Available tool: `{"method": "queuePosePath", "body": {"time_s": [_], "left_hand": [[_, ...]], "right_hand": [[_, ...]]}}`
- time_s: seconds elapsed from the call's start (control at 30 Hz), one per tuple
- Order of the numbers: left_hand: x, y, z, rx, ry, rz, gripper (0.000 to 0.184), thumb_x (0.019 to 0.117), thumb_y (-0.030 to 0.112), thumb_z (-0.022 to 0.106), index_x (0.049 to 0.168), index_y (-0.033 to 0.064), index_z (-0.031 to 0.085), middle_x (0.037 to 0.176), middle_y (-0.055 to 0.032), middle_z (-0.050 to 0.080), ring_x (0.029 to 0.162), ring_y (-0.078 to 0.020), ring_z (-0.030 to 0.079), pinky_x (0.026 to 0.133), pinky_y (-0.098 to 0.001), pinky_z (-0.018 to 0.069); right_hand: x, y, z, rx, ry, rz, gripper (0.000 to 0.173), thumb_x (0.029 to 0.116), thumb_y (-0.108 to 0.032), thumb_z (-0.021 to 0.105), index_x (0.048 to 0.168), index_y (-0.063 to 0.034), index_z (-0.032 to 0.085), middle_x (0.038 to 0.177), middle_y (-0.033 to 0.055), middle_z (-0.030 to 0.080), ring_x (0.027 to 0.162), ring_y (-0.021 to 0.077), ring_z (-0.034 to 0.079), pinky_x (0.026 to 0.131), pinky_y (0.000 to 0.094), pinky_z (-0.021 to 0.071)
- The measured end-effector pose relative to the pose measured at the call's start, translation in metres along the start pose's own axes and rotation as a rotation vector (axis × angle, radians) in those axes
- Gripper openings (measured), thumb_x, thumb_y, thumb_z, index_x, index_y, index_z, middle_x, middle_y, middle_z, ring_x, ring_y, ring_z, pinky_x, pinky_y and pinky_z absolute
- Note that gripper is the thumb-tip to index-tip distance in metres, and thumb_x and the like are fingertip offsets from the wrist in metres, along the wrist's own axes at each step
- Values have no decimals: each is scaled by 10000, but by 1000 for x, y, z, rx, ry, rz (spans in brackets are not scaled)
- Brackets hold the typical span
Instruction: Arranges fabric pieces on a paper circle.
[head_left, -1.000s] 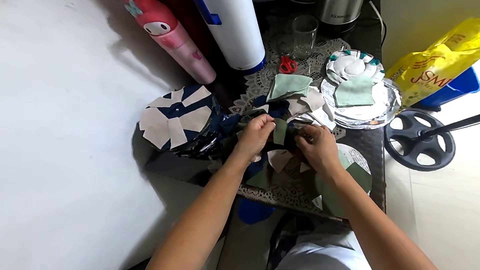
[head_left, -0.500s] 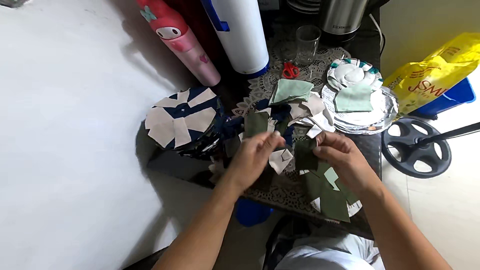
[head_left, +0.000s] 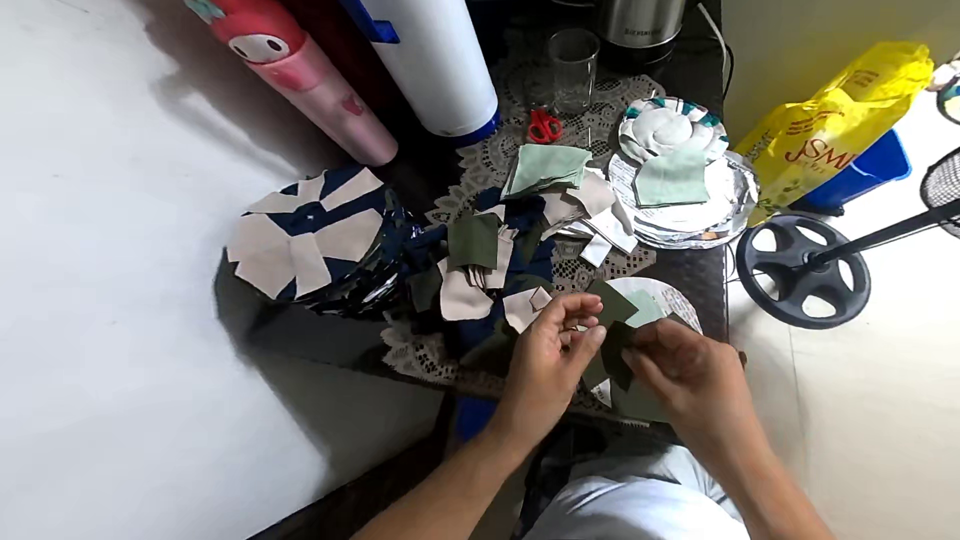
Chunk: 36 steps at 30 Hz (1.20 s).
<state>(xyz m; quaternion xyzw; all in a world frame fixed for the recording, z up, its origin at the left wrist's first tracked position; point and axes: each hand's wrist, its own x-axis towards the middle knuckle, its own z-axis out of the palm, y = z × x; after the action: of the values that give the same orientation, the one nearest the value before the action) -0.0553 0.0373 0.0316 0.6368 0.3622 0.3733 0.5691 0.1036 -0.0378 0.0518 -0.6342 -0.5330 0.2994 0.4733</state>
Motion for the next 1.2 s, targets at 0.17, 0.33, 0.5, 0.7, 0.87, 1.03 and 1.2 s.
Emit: {"method": "queuePosePath", "body": {"time_s": [0.17, 0.33, 0.5, 0.7, 0.87, 1.03, 1.2], "left_hand": [[-41, 16, 2, -597, -111, -410, 582, 1124, 400, 221, 1386, -8, 541, 1232, -70, 698, 1110, -139, 682, 997, -322, 549], [-44, 17, -1, -909, -48, -628, 324, 1062, 58, 436, 1317, 34, 634, 1215, -124, 724, 1050, -213, 732, 920, -351, 607], [-40, 18, 6, -818, -56, -619, 332, 1074, 38, 394, 1252, 40, 674, 1181, -119, 742, 1054, -217, 738, 903, -358, 616], [-41, 14, 13, -540, -130, -482, 328, 1070, 46, 444, 1327, 20, 646, 1181, -61, 735, 999, -160, 741, 871, -337, 634], [-27, -2, 17, -122, -173, -175, 183, 1001, 53, 601, 1168, -5, 651, 929, 15, 736, 811, -16, 696, 738, -182, 587], [8, -11, 21, 595, -97, 150, 196, 980, 223, 617, 976, 83, 754, 954, -28, 734, 856, -76, 672, 766, -235, 546], [37, -18, 32, 772, -58, 156, 199, 963, 213, 620, 931, 96, 778, 1114, -74, 736, 1050, -233, 681, 916, -419, 527]], "right_hand": [[-12, -10, 11, -148, -55, -47, 153, 935, -131, 631, 970, -69, 767, 793, 12, 742, 699, 26, 691, 649, 198, 562], [-17, -6, -9, 46, -42, 9, 191, 1007, -123, 551, 1006, -56, 730, 775, -61, 709, 611, -49, 616, 549, 132, 520], [-25, 16, -23, 4, 3, 78, 298, 1034, -305, 541, 1037, -99, 757, 919, -64, 693, 795, -57, 617, 695, 124, 508], [-41, 24, -2, 107, 37, 70, 170, 948, -222, 684, 991, -70, 746, 985, -2, 697, 835, -21, 650, 689, 120, 541], [-33, 33, -10, 84, 71, 35, 120, 944, -147, 676, 923, -46, 737, 951, 6, 691, 821, -31, 641, 715, 110, 540], [5, 35, -35, -314, -1, 76, 184, 972, -211, 617, 964, -103, 765, 910, 28, 676, 817, 89, 627, 720, 272, 517], [45, 40, -38, -492, -70, 133, 158, 982, -175, 652, 969, -71, 770, 933, 99, 698, 888, 268, 674, 773, 488, 537]]}}
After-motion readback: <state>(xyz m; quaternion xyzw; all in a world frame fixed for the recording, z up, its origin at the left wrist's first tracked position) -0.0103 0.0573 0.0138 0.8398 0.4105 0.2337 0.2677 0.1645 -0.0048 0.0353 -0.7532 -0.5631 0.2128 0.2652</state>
